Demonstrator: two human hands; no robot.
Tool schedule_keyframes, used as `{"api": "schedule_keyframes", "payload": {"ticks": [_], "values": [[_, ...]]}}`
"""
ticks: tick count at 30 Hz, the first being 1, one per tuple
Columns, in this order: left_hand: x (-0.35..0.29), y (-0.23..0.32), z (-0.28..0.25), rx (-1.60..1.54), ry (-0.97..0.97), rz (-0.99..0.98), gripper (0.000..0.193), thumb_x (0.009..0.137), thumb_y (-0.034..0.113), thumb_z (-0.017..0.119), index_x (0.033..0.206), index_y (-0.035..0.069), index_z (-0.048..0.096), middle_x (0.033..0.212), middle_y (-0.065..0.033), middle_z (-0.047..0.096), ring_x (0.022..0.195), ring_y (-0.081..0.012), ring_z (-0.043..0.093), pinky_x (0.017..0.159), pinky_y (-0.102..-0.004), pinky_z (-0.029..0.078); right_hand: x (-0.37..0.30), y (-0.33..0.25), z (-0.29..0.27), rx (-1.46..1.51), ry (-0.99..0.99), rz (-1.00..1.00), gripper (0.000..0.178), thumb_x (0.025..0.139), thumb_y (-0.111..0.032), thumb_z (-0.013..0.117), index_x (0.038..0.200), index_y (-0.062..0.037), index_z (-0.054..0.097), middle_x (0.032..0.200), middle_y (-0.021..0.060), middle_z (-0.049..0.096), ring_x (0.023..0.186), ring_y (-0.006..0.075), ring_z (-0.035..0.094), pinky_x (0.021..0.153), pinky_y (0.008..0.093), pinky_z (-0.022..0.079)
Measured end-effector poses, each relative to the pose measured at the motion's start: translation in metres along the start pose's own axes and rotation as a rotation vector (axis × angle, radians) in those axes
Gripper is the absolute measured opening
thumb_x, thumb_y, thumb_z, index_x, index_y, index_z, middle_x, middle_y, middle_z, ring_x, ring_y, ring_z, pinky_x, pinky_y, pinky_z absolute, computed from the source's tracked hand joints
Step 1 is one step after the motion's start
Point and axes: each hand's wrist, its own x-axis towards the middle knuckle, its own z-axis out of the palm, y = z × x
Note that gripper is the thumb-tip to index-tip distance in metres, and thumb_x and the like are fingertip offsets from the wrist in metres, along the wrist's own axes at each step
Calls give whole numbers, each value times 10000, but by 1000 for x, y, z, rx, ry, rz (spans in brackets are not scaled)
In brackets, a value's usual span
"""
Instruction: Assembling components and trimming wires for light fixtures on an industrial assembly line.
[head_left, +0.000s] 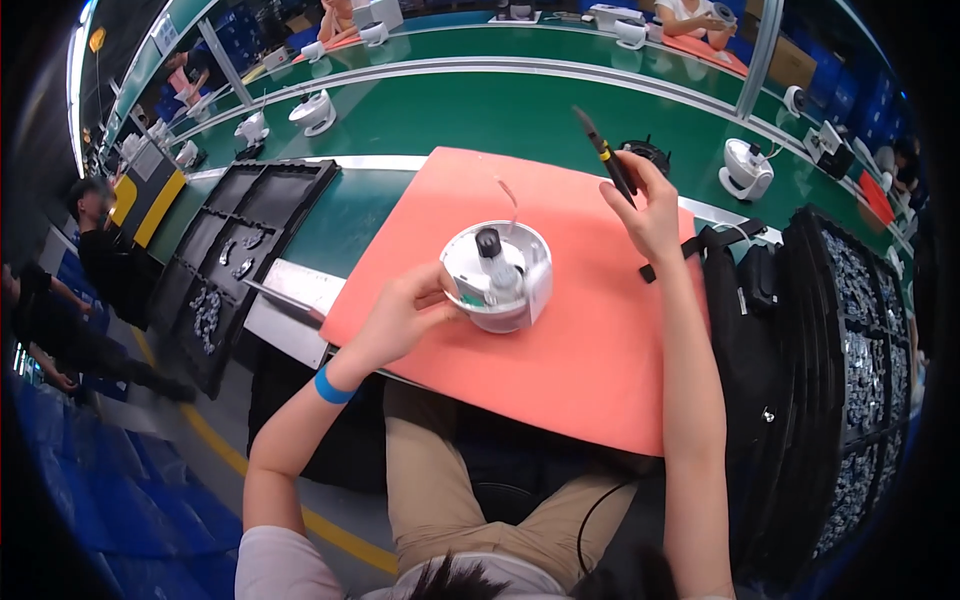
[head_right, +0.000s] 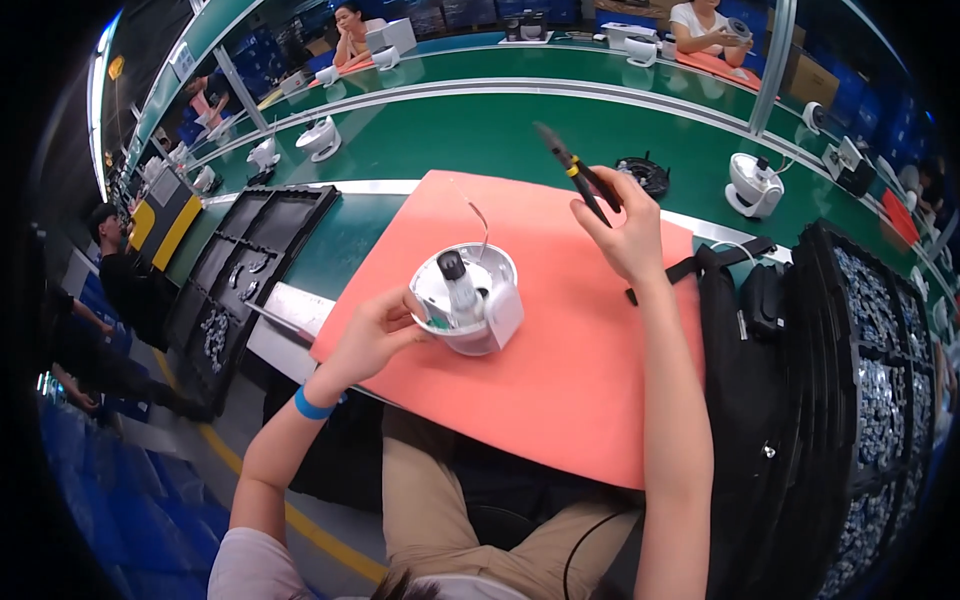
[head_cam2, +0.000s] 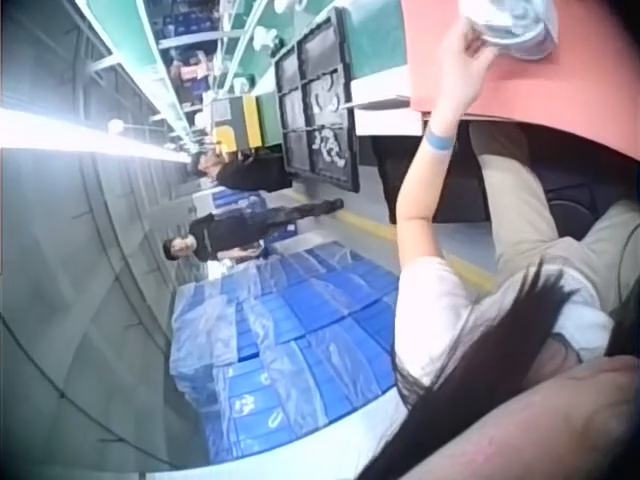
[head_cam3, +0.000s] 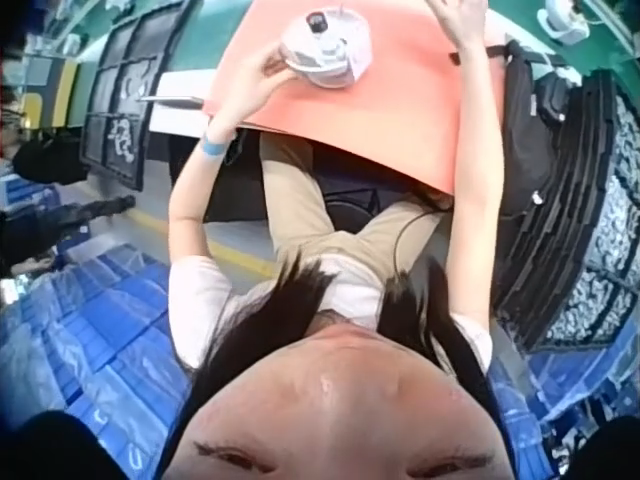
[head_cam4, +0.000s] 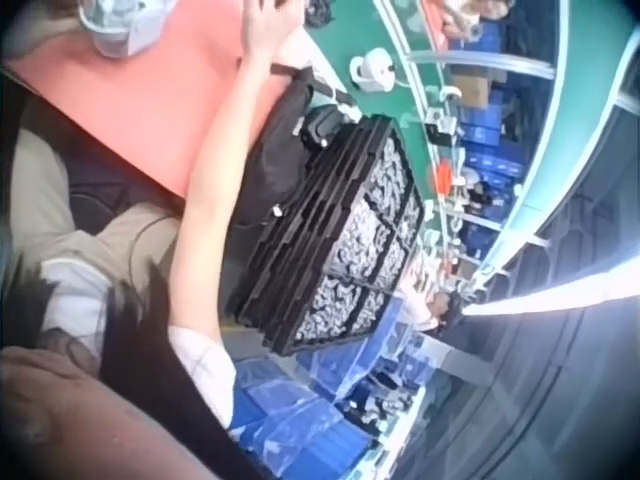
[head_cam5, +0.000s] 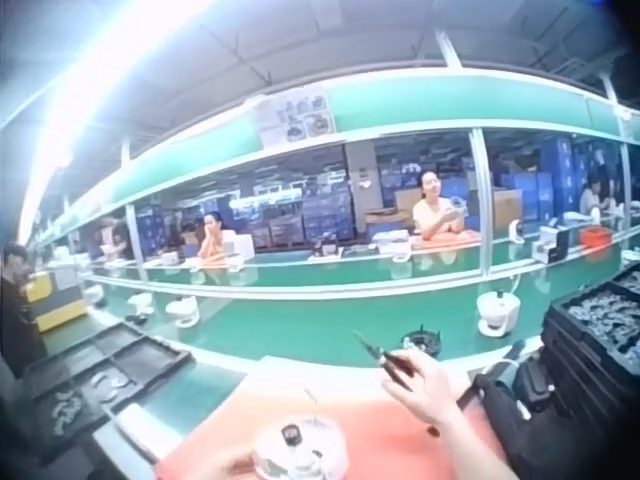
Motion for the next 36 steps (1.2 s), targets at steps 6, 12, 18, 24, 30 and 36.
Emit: {"api": "schedule_keyframes", "payload": {"ticks": [6,12,18,24,30,36], "values": [[-2,25,2,576,163,311,244,753,59,691,973,56,585,1133,-141,538,1191,-301,454,890,-358,457,-2,-58,-12,-195,-196,-319,491,632,-147,754,1087,-43,599,1045,104,595,994,264,575,863,360,464],[36,18,-5,769,59,408,300,765,81,654,1063,57,620,977,-61,527,921,-230,440,812,-317,405,-1,-80,-33,-309,-382,-212,492,618,-132,764,1075,-55,600,1006,69,567,975,250,542,842,358,463],[64,15,-3,678,-30,520,142,767,1,639,906,14,668,795,-64,645,766,-203,570,726,-315,469,-9,-68,-47,-448,-466,-142,466,617,-183,756,1039,-50,611,975,67,571,948,236,539,823,350,472],[72,15,9,489,94,432,87,788,-2,646,868,-16,678,789,-83,687,732,-152,649,695,-264,502,-10,-67,-36,-447,-522,-173,487,624,-179,766,1061,-37,603,1008,88,576,969,255,540,854,352,463],[72,14,15,458,139,424,92,779,-11,645,861,-18,687,778,-69,698,713,-126,641,694,-246,500,-13,-61,-22,-418,-484,-291,442,625,-201,749,1009,-25,622,964,86,588,928,253,537,833,353,462],[74,13,15,465,139,438,84,774,-8,648,847,-17,688,783,-72,700,706,-132,642,697,-250,500,-15,-57,-16,-422,-499,-299,432,624,-199,753,999,-28,626,961,89,589,939,256,540,840,359,459]]}}
